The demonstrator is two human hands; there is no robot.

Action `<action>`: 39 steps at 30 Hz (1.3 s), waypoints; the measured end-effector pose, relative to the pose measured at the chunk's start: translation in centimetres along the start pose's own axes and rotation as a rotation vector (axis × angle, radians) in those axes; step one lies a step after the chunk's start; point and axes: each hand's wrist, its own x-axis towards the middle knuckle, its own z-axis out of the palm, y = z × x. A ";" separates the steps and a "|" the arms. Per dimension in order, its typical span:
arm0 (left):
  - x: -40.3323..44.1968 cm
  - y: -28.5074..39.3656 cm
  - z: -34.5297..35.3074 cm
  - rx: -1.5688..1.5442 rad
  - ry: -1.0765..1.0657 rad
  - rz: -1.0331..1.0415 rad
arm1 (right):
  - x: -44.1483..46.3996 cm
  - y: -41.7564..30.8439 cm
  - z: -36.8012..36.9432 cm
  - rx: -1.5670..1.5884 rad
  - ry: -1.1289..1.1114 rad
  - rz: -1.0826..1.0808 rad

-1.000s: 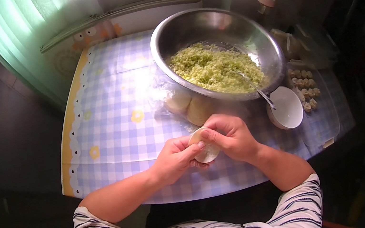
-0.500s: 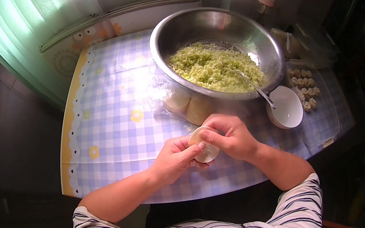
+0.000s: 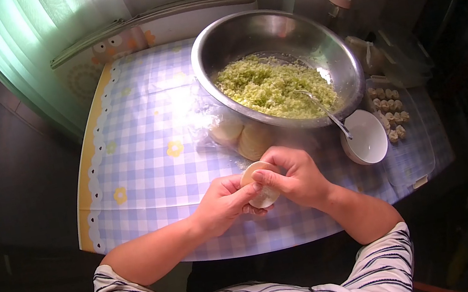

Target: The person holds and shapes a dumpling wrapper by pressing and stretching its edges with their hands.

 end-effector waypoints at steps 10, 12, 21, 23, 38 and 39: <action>0.0 0.1 0.1 -0.015 0.025 0.012 | 0.1 0.4 -0.1 -0.065 0.016 -0.047; 0.0 0.1 0.1 -0.009 0.018 0.016 | 0.1 0.4 -0.1 -0.060 0.016 -0.041; 0.0 0.3 0.1 0.010 0.048 0.041 | 0.1 0.3 0.1 0.037 0.069 -0.001; 0.0 0.2 0.1 0.004 0.044 0.049 | 0.1 0.4 0.1 0.010 0.073 -0.024; 0.1 0.1 0.0 0.003 0.052 0.035 | 0.1 0.3 0.1 0.044 0.101 -0.043; 0.1 0.1 0.0 0.003 0.054 0.034 | 0.1 0.3 0.1 0.036 0.096 -0.040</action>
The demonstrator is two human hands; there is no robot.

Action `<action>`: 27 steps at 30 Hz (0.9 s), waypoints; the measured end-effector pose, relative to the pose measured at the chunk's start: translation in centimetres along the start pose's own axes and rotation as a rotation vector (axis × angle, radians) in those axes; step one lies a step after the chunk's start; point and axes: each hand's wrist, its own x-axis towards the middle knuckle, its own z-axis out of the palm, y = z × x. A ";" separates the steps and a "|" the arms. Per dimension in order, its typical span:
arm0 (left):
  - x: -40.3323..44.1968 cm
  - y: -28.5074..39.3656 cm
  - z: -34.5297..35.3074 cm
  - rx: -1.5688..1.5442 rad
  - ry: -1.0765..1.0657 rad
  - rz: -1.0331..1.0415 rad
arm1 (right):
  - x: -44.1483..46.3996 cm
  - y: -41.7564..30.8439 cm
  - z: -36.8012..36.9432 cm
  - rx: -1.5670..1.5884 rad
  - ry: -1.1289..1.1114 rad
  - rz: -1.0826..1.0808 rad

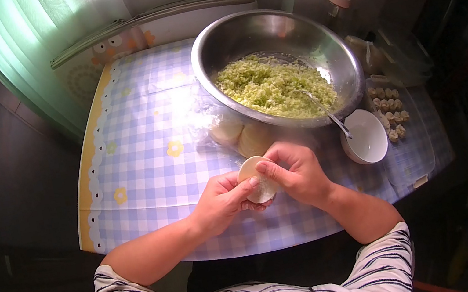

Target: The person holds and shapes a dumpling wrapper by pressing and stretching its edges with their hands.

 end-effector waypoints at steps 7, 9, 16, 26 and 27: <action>0.0 0.1 0.1 0.010 -0.011 -0.013 | 0.0 0.2 -0.1 -0.016 -0.020 -0.005; 0.0 0.1 0.1 0.008 -0.017 -0.016 | 0.0 0.1 -0.1 -0.003 -0.014 0.004; 0.0 0.1 0.2 -0.005 -0.004 -0.015 | 0.0 -0.3 -0.1 -0.019 0.008 -0.030; -0.1 0.0 0.2 -0.031 0.003 -0.013 | -0.1 0.0 0.0 -0.019 -0.014 -0.029; -0.1 0.1 0.2 -0.032 0.003 -0.012 | -0.1 0.1 0.0 -0.008 -0.013 -0.024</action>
